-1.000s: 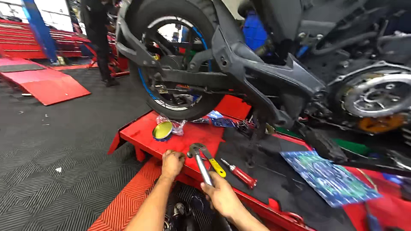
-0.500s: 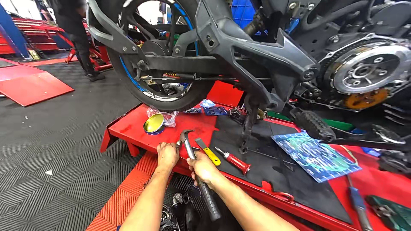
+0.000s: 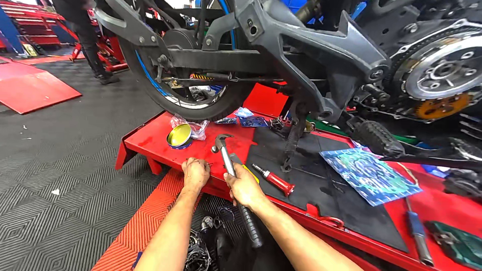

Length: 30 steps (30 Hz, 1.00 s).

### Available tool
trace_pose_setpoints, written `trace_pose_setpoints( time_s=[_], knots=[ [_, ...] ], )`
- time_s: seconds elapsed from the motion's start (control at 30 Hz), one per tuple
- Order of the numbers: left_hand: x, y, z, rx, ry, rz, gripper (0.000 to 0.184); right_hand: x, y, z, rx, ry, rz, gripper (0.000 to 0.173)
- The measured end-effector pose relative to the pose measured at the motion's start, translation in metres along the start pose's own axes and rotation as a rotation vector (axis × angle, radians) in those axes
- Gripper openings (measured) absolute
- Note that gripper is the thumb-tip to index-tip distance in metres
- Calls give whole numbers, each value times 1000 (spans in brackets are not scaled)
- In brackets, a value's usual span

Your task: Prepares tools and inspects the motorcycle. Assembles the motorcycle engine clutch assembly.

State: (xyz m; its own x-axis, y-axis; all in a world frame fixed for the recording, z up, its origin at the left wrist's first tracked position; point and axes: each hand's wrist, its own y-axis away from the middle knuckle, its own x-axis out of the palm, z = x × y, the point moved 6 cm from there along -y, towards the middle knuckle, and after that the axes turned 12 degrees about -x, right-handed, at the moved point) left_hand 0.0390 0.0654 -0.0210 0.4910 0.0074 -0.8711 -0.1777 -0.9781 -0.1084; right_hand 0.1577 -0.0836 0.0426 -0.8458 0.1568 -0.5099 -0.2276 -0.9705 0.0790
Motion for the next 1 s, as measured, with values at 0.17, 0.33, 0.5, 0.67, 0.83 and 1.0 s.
trace_pose_setpoints(
  time_s=[0.17, 0.33, 0.5, 0.67, 0.83, 1.0],
  knots=[
    [-6, 5, -2, 13, 33, -3, 22, 12, -3, -16, 84, 38, 83, 33],
    [-5, 4, -1, 7, 36, -10, 21, 3, 1, 2, 19, -69, 40, 32],
    [-3, 3, 0, -2, 38, 2, 23, 19, 2, -19, 111, -95, 66, 31],
    [-3, 1, 1, -6, 58, -1, 22, 7, 1, 2, 38, -209, 15, 31],
    [-5, 5, 2, 2, 81, -16, 20, 16, -5, -24, 136, -155, 41, 29],
    [-8, 8, 0, 28, 105, -41, 16, 5, -3, -10, 106, -219, -6, 28]
  ],
)
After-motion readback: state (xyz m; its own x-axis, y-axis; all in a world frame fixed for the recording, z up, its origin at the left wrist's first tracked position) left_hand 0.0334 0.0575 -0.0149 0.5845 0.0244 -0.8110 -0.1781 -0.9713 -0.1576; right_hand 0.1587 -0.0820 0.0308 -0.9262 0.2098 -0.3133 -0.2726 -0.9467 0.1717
